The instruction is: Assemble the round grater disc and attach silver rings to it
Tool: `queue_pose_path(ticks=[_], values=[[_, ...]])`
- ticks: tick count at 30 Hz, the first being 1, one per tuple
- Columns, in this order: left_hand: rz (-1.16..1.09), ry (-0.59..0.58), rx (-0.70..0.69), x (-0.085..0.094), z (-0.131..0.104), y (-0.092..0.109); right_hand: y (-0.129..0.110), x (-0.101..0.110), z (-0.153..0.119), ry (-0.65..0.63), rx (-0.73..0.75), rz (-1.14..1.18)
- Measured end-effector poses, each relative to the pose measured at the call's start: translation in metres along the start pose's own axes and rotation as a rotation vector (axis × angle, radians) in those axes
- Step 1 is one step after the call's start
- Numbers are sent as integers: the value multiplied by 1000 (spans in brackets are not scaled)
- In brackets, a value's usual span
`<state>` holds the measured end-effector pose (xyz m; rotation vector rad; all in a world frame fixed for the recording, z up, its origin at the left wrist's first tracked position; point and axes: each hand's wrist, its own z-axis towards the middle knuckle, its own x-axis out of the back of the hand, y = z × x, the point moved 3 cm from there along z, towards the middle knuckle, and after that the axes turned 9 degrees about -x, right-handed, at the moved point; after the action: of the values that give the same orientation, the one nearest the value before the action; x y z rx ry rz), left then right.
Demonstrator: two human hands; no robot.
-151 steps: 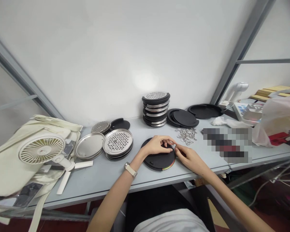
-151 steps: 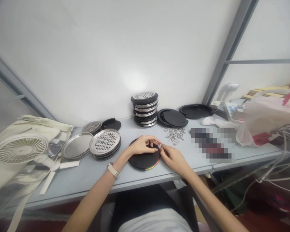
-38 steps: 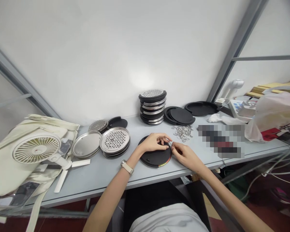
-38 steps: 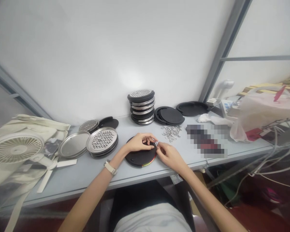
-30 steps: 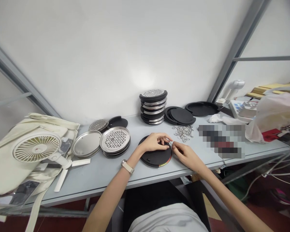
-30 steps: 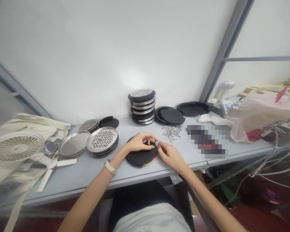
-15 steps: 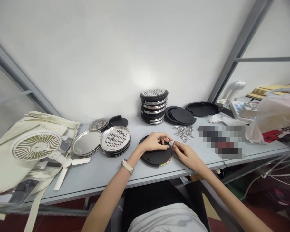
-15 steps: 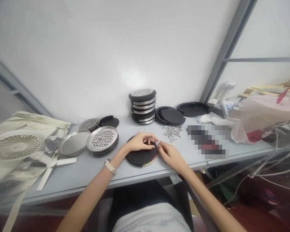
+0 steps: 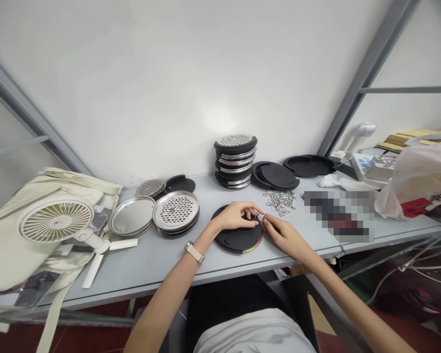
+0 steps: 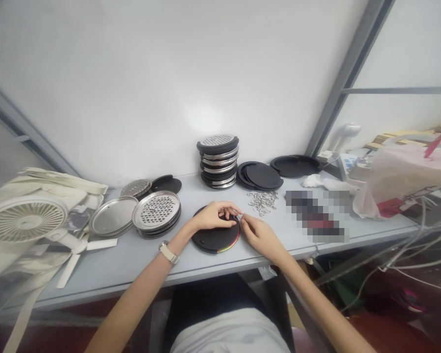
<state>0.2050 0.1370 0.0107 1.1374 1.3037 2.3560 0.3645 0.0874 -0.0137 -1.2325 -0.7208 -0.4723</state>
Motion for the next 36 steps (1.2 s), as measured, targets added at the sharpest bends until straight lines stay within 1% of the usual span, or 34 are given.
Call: queue_pose_path(ticks=[3,8,20,24,27,32,36], values=[[34,9,-6,0,0,1,-1,-1,0,-4,20,-30],[-48,-8,5,0,0,-4,-2,0,0,-3,4,-40],[-94,-12,-10,0,0,-4,2,-4,0,-6,-37,33],[-112,-29,-9,-2,-1,-2,4,0,-1,48,-64,89],[-111,-47,7,-2,-1,-1,4,3,-1,57,-66,111],[-26,-1,-22,-1,0,-2,-1,1,-1,58,-33,40],[-20,14,-12,-2,1,-5,-5,-4,0,73,-15,-133]])
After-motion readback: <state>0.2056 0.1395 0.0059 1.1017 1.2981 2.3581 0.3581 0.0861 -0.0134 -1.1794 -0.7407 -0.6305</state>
